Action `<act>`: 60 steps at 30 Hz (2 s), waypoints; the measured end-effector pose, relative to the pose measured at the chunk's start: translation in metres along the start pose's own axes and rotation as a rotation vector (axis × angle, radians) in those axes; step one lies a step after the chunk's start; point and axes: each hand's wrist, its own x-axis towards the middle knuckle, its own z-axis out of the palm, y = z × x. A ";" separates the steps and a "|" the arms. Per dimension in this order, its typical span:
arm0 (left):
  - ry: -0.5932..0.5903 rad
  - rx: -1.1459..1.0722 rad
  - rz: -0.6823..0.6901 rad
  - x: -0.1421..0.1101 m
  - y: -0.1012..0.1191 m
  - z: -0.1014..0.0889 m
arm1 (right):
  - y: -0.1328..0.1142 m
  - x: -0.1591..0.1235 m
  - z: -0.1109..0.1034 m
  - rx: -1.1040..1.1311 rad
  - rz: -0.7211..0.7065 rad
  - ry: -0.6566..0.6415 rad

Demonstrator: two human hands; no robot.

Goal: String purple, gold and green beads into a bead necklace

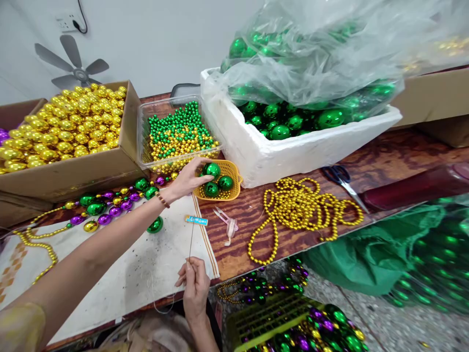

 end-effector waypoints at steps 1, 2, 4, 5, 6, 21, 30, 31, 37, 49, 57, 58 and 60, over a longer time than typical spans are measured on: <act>0.022 -0.152 -0.026 -0.018 0.004 -0.008 | -0.004 0.001 0.001 0.015 0.011 0.019; 0.034 -0.285 -0.062 -0.038 0.009 -0.014 | -0.009 0.002 0.002 0.030 0.014 0.042; 0.043 -0.493 -0.137 -0.080 0.019 -0.025 | -0.022 0.005 0.004 0.050 -0.009 0.083; 0.050 -0.569 -0.168 -0.101 0.025 -0.029 | -0.029 0.006 0.006 0.051 -0.032 0.090; 0.063 -0.623 -0.192 -0.122 0.030 -0.032 | -0.036 0.008 0.009 0.049 -0.061 0.092; 0.555 -0.436 -0.369 -0.262 0.062 -0.038 | -0.060 -0.008 0.088 -0.003 -0.170 -0.239; 0.575 -0.494 -0.338 -0.282 0.053 -0.057 | -0.061 -0.004 0.103 -0.001 -0.177 -0.309; 0.575 -0.488 -0.322 -0.284 0.052 -0.059 | -0.061 -0.003 0.104 -0.003 -0.182 -0.307; 0.453 -0.631 -0.291 -0.291 0.045 -0.072 | -0.064 0.006 0.106 0.038 -0.197 -0.324; 0.532 -0.320 -0.389 -0.300 0.049 -0.072 | -0.045 -0.006 0.111 -0.043 -0.194 -0.403; 0.640 -0.272 -0.349 -0.300 0.043 -0.067 | -0.052 -0.002 0.106 -0.021 -0.120 -0.403; 0.644 -0.269 -0.326 -0.301 0.043 -0.070 | -0.053 -0.001 0.102 -0.033 -0.105 -0.383; 0.651 -0.275 -0.297 -0.302 0.042 -0.075 | -0.051 -0.001 0.094 -0.072 -0.082 -0.364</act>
